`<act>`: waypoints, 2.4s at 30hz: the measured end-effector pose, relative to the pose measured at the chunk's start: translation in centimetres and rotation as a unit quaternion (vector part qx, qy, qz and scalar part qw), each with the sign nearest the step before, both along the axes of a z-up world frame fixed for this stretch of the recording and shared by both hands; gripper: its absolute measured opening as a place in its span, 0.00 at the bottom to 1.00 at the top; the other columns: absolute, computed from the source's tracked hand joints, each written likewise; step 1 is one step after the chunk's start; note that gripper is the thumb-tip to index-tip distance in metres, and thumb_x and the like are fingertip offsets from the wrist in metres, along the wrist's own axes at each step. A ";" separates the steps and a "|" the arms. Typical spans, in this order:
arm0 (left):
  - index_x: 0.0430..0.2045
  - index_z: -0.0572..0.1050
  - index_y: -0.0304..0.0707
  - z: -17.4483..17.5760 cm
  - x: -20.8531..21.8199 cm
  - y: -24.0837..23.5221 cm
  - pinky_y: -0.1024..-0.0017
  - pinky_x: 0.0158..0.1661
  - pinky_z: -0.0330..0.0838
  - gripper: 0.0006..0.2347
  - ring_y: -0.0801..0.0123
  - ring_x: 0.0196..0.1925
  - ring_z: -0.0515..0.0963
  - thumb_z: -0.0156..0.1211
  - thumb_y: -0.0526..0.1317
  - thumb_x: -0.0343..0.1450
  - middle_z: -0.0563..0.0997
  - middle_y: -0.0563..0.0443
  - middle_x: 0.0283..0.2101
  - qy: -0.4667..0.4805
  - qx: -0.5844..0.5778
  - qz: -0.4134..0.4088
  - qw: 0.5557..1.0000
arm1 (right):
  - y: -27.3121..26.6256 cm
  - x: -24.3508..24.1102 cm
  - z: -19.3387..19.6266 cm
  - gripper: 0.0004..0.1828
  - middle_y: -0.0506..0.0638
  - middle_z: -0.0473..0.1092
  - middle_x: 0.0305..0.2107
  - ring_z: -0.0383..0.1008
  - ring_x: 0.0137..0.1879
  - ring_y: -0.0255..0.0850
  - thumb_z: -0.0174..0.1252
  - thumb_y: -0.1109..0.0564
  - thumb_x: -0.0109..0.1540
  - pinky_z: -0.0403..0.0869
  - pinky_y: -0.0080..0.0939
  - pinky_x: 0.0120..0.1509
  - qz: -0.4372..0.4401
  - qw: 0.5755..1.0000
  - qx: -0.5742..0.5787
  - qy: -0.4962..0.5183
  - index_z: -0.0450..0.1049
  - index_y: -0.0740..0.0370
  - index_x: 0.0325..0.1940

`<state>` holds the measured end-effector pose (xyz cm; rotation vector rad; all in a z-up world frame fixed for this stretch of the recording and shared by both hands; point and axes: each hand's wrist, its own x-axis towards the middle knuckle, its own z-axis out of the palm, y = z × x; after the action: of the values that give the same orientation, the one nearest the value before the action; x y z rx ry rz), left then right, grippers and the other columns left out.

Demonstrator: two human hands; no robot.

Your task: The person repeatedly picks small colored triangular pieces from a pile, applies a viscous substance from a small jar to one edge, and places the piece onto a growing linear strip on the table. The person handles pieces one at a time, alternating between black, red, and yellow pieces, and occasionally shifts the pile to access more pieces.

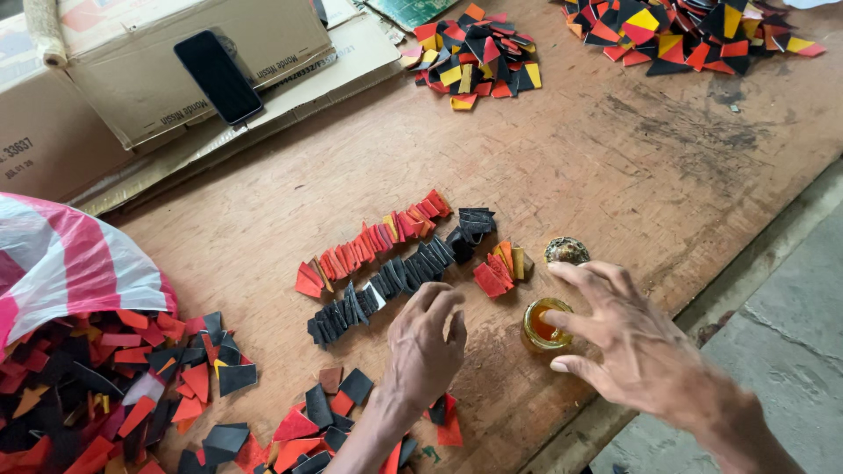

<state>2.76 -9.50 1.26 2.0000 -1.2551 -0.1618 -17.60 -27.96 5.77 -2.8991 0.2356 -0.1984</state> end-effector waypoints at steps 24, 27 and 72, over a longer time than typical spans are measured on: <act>0.48 0.71 0.31 2.2 -0.5 -1.6 0.57 0.44 0.75 0.18 0.51 0.44 0.80 0.66 0.35 0.66 0.77 0.37 0.48 0.085 0.051 -0.035 0.994 | 0.7 -3.6 0.8 0.23 0.51 0.59 0.67 0.57 0.71 0.51 0.65 0.40 0.52 0.64 0.50 0.74 0.009 0.997 -0.031 -0.069 0.80 0.51 0.46; 0.45 0.75 0.34 3.8 0.5 1.6 0.61 0.47 0.77 0.09 0.56 0.44 0.81 0.60 0.35 0.73 0.79 0.43 0.46 0.127 0.138 -0.031 0.982 | 1.1 -5.0 2.1 0.21 0.53 0.61 0.67 0.62 0.67 0.48 0.64 0.39 0.54 0.66 0.47 0.73 -0.033 0.994 -0.032 -0.098 0.79 0.49 0.46; 0.41 0.80 0.23 0.5 -2.6 8.9 0.75 0.34 0.75 0.11 0.74 0.32 0.80 0.69 0.32 0.67 0.84 0.48 0.32 0.732 -0.157 0.048 0.661 | 12.3 0.0 -3.7 0.33 0.50 0.67 0.57 0.77 0.59 0.46 0.68 0.55 0.61 0.77 0.45 0.64 0.191 0.934 0.233 -0.190 0.71 0.44 0.70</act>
<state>0.14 -0.61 1.71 0.9553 -0.0448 -1.1415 -17.64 -15.64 2.04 -2.3138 -0.3064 -0.5430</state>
